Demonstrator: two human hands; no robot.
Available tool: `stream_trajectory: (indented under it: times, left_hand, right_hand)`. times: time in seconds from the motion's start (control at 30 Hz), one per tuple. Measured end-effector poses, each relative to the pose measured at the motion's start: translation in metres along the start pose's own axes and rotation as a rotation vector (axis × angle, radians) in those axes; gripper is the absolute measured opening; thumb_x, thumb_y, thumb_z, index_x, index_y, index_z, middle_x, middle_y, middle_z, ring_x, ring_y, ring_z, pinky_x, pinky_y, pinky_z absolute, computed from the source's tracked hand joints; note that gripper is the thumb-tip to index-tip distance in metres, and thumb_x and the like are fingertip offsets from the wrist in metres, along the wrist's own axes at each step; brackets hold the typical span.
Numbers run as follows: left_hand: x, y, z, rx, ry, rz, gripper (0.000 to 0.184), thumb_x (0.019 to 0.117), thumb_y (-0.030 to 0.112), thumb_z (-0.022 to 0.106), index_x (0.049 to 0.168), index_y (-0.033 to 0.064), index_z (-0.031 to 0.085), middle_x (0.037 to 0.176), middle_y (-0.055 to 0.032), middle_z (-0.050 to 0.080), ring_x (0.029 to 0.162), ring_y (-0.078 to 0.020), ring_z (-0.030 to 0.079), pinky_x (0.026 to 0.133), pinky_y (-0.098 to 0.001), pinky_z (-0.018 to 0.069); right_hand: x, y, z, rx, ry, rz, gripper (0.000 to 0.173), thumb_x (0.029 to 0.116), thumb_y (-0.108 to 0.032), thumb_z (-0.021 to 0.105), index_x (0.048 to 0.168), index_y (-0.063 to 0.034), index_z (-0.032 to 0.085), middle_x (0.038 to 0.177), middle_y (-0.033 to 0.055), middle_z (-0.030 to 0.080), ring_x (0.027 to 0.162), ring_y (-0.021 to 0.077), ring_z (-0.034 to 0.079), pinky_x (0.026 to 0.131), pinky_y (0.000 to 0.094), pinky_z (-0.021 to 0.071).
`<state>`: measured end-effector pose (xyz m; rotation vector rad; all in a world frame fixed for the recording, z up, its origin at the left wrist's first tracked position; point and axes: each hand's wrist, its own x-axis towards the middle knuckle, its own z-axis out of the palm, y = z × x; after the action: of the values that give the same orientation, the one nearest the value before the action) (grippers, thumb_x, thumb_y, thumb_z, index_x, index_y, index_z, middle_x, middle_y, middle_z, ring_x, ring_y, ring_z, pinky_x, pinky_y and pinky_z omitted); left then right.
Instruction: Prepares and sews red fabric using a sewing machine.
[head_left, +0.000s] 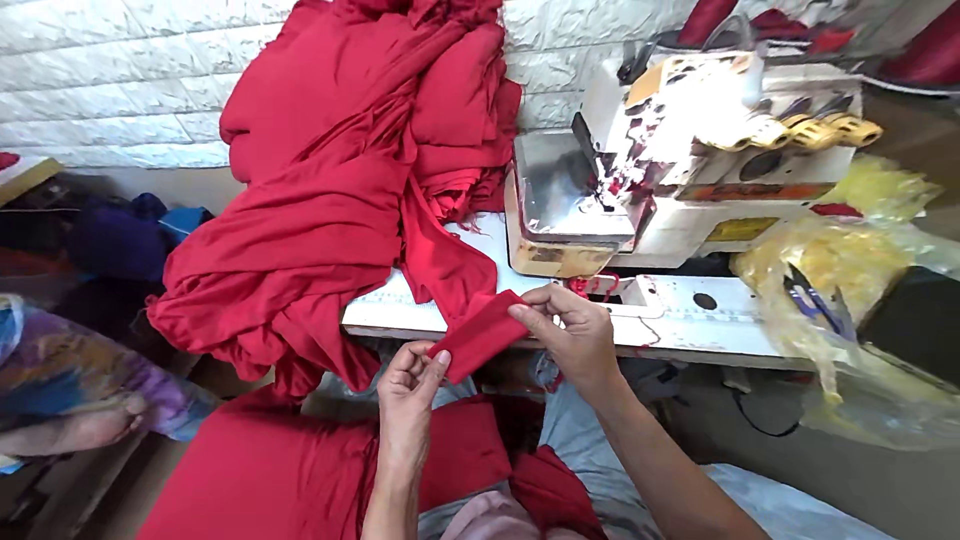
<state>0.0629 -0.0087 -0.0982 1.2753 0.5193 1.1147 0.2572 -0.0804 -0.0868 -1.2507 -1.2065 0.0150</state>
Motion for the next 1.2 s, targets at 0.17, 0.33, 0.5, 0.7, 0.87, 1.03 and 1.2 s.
stream_trajectory:
  times: [0.17, 0.33, 0.5, 0.7, 0.87, 1.03, 1.2]
  left_hand:
    - [0.033, 0.011, 0.014, 0.14, -0.152, 0.203, 0.011, 0.0948, 0.001, 0.063, 0.104, 0.0014, 0.068, 0.085, 0.0023, 0.071, 0.074, -0.0044, 0.067, 0.071, -0.0212, 0.0578]
    - [0.098, 0.038, 0.058, 0.395, -0.343, 0.377, 0.01, 0.0971, 0.01, 0.064, 0.102, 0.0026, 0.069, 0.084, 0.0038, 0.069, 0.076, -0.0023, 0.065, 0.073, -0.0202, 0.0563]
    - [0.15, 0.041, 0.099, 0.697, -0.415, 0.236, 0.026, 0.0939, 0.013, 0.069, 0.118, 0.0083, 0.062, 0.077, 0.0042, 0.064, 0.069, -0.0037, 0.06, 0.068, -0.0242, 0.0506]
    - [0.164, 0.045, 0.118, 0.744, -0.445, 0.118, 0.032, 0.0883, 0.007, 0.071, 0.117, 0.0082, 0.056, 0.067, 0.0058, 0.054, 0.058, -0.0033, 0.052, 0.058, -0.0208, 0.0443]
    - [0.169, 0.042, 0.124, 0.746, -0.417, 0.107, 0.036, 0.0862, 0.007, 0.071, 0.117, 0.0096, 0.054, 0.065, 0.0063, 0.054, 0.056, -0.0033, 0.051, 0.056, -0.0209, 0.044]
    - [0.172, 0.041, 0.128, 0.783, -0.387, 0.113, 0.035, 0.0864, 0.007, 0.072, 0.117, 0.0101, 0.054, 0.065, 0.0058, 0.053, 0.056, -0.0045, 0.051, 0.056, -0.023, 0.0437]
    - [0.162, 0.049, 0.131, 1.105, -0.335, 0.344, 0.034, 0.0906, 0.018, 0.072, 0.119, 0.0039, 0.059, 0.083, -0.0066, 0.062, 0.076, -0.023, 0.06, 0.076, -0.0494, 0.0469]
  right_hand:
    - [0.002, -0.004, -0.011, -0.029, 0.171, -0.02, 0.016, 0.0959, -0.015, 0.068, 0.094, 0.0004, 0.073, 0.084, -0.0008, 0.072, 0.073, -0.0042, 0.063, 0.068, 0.0125, 0.0532]
    - [0.027, -0.003, -0.034, 0.02, 0.407, -0.012, 0.009, 0.0939, -0.007, 0.069, 0.098, 0.0002, 0.071, 0.082, -0.0024, 0.073, 0.072, -0.0008, 0.067, 0.067, 0.0162, 0.0579]
    - [0.049, 0.016, -0.05, 0.104, 0.492, 0.201, 0.02, 0.0942, -0.007, 0.066, 0.113, -0.0043, 0.059, 0.066, -0.0037, 0.065, 0.056, 0.0034, 0.062, 0.055, 0.0192, 0.0531]
    - [0.06, 0.014, -0.057, 0.229, 0.533, 0.3, 0.019, 0.0926, 0.0, 0.063, 0.11, -0.0064, 0.057, 0.057, -0.0043, 0.059, 0.048, 0.0013, 0.054, 0.047, 0.0157, 0.0447]
    - [0.069, 0.022, -0.066, 0.119, 0.514, 0.278, 0.021, 0.0896, -0.004, 0.068, 0.109, -0.0079, 0.06, 0.054, -0.0057, 0.055, 0.046, 0.0008, 0.051, 0.046, 0.016, 0.0425]
    - [0.075, 0.03, -0.068, -0.049, 0.517, 0.225, 0.021, 0.0883, -0.007, 0.072, 0.107, -0.009, 0.063, 0.056, -0.0086, 0.053, 0.048, -0.001, 0.049, 0.049, 0.015, 0.0435]
    - [0.072, 0.031, -0.069, -0.089, 0.487, 0.242, 0.018, 0.0918, -0.012, 0.071, 0.108, -0.0099, 0.063, 0.058, -0.0069, 0.053, 0.051, 0.0009, 0.051, 0.052, 0.017, 0.0447]
